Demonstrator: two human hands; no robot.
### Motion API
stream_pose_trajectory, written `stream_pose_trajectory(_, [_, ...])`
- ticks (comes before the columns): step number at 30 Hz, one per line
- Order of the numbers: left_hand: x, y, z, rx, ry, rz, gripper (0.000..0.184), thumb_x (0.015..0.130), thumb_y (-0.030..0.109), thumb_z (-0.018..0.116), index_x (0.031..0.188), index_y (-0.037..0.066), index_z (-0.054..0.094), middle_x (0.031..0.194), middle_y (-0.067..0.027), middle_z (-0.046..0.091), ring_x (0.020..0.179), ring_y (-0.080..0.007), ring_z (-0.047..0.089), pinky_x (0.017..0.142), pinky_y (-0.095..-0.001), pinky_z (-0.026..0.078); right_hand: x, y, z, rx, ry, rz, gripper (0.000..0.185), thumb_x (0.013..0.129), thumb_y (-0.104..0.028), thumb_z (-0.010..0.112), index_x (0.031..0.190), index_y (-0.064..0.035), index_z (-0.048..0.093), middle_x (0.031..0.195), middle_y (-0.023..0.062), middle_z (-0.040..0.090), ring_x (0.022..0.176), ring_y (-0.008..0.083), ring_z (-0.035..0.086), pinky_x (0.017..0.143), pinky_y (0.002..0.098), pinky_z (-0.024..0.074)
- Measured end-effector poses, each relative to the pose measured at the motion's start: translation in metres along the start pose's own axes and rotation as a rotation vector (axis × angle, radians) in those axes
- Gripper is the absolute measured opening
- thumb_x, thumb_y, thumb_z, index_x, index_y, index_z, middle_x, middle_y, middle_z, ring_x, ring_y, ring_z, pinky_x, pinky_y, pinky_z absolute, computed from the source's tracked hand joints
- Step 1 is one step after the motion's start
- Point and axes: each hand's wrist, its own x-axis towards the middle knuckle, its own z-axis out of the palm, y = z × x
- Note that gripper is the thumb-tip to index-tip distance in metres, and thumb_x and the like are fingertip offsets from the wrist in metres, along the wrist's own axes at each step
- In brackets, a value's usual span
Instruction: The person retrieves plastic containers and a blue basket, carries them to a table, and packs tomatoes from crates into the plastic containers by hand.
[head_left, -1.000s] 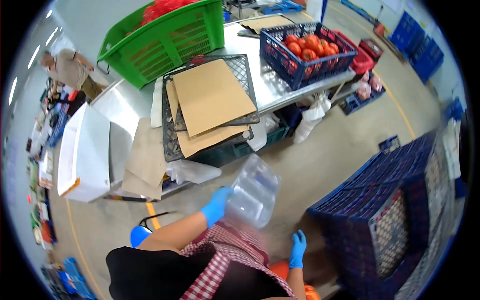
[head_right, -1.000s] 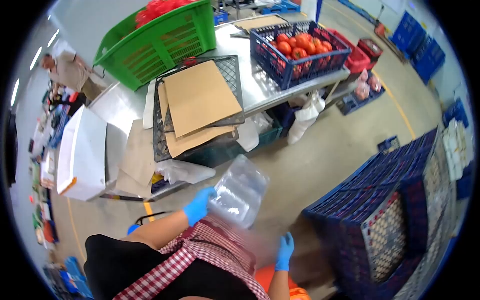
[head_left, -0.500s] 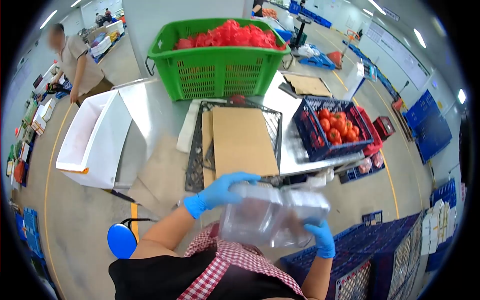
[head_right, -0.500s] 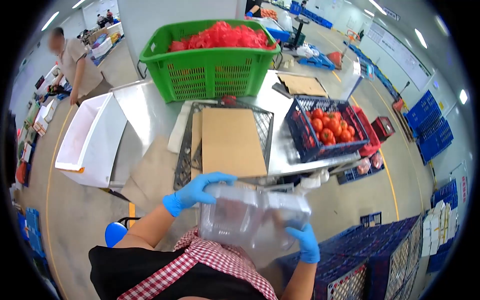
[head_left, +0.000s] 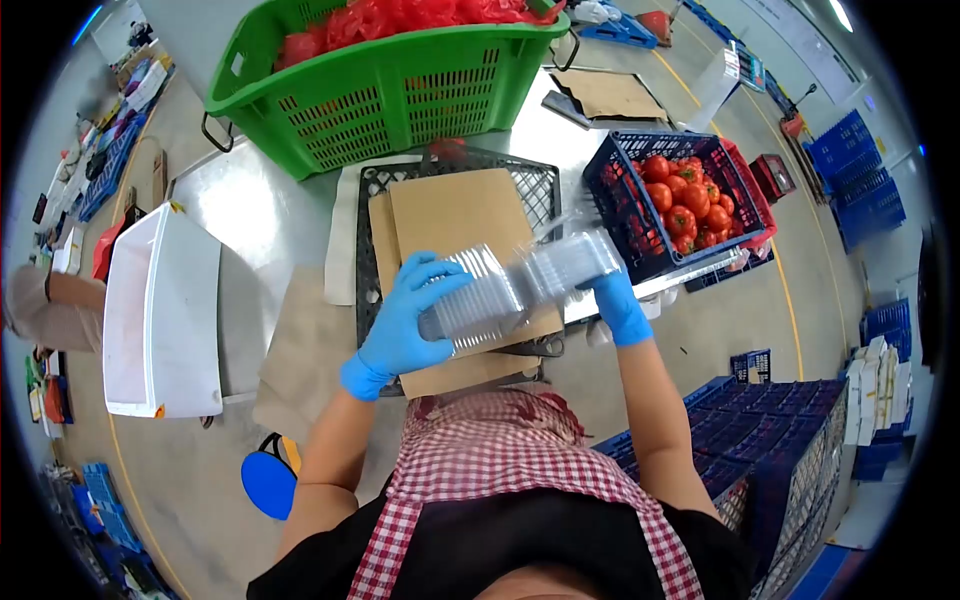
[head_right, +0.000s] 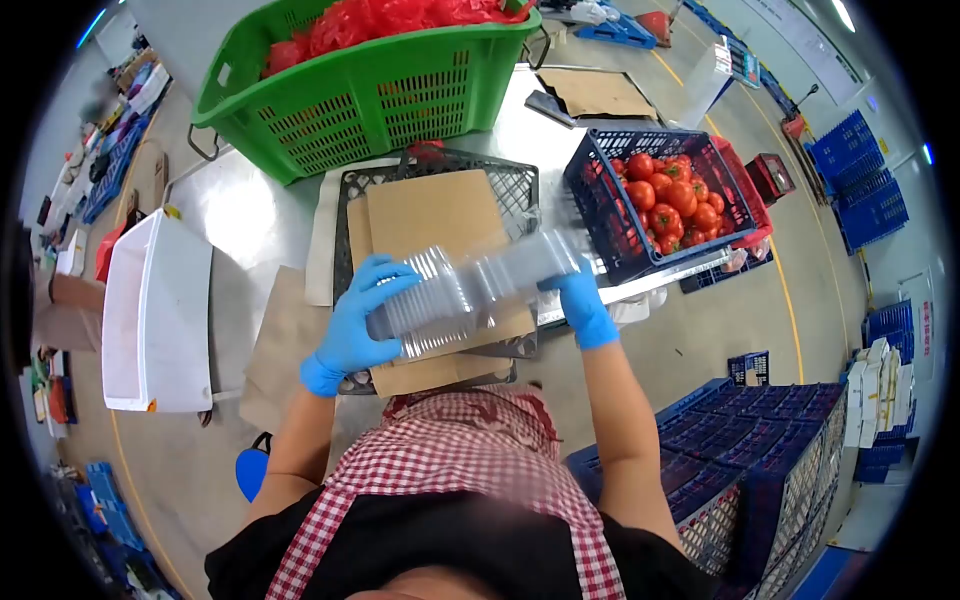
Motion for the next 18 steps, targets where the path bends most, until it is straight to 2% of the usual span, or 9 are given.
stream_pose_trajectory(5, [-0.007, 0.000, 0.014, 0.156, 0.112, -0.093, 0.069, 0.056, 0.018, 0.066, 0.124, 0.012, 0.056, 0.128, -0.0073, 0.050, 0.127, -0.0362, 0.035, 0.106, -0.0465, 0.030, 0.064, 0.028, -0.005, 0.092, -0.140, 0.012, 0.057, 0.063, 0.007, 0.059, 0.120, -0.0011, 0.055, 0.104, 0.0065, 0.063, 0.096, 0.0187, 0.061, 0.075, 0.0275, 0.0522])
stream_pose_trajectory(9, [-0.002, 0.011, 0.039, 0.457, 0.168, -0.170, 0.067, 0.060, 0.012, 0.063, 0.126, 0.014, 0.054, 0.126, -0.0090, 0.050, 0.123, -0.0342, 0.040, 0.103, -0.0471, 0.033, 0.094, 0.013, 0.001, -0.151, -0.292, -0.017, 0.064, 0.064, 0.011, 0.057, 0.126, -0.0029, 0.052, 0.105, 0.0053, 0.062, 0.094, 0.0155, 0.060, 0.075, 0.0264, 0.0513])
stream_pose_trajectory(12, [0.006, -0.003, 0.069, 0.714, 0.317, -0.338, 0.061, 0.063, 0.007, 0.061, 0.123, 0.013, 0.055, 0.121, -0.0099, 0.051, 0.116, -0.0315, 0.045, 0.096, -0.0460, 0.038, 0.086, 0.002, 0.002, -0.198, -0.370, 0.108, 0.075, 0.063, 0.010, 0.059, 0.135, -0.0036, 0.044, 0.112, 0.0062, 0.059, 0.096, 0.0154, 0.058, 0.080, 0.0267, 0.0485])
stream_pose_trajectory(14, [0.025, 0.000, 0.077, 0.768, 0.326, -0.399, 0.057, 0.064, 0.005, 0.061, 0.120, 0.012, 0.056, 0.117, -0.0084, 0.053, 0.110, -0.0295, 0.049, 0.092, -0.0446, 0.040, 0.085, 0.010, -0.012, -0.206, -0.480, 0.116, 0.078, 0.064, 0.007, 0.063, 0.137, -0.0020, 0.039, 0.116, 0.0057, 0.058, 0.100, 0.0158, 0.057, 0.088, 0.0295, 0.0476])
stream_pose_trajectory(15, [0.033, 0.000, 0.080, 0.789, 0.329, -0.432, 0.055, 0.064, 0.005, 0.060, 0.118, 0.012, 0.057, 0.115, -0.0077, 0.053, 0.107, -0.0285, 0.050, 0.090, -0.0439, 0.041, 0.081, 0.014, -0.018, -0.177, -0.525, 0.106, 0.081, 0.065, 0.008, 0.060, 0.141, -0.0025, 0.033, 0.124, 0.0082, 0.052, 0.107, 0.0160, 0.052, 0.087, 0.0271, 0.0465])
stream_pose_trajectory(18, [0.054, 0.006, 0.089, 0.836, 0.256, -0.406, 0.050, 0.063, 0.005, 0.061, 0.113, 0.011, 0.058, 0.111, -0.0055, 0.055, 0.102, -0.0257, 0.053, 0.085, -0.0401, 0.043, 0.074, 0.016, -0.038, -0.142, -0.589, 0.157, 0.080, 0.066, 0.012, 0.058, 0.141, -0.0037, 0.034, 0.126, 0.0084, 0.052, 0.108, 0.0168, 0.053, 0.088, 0.0290, 0.0477])
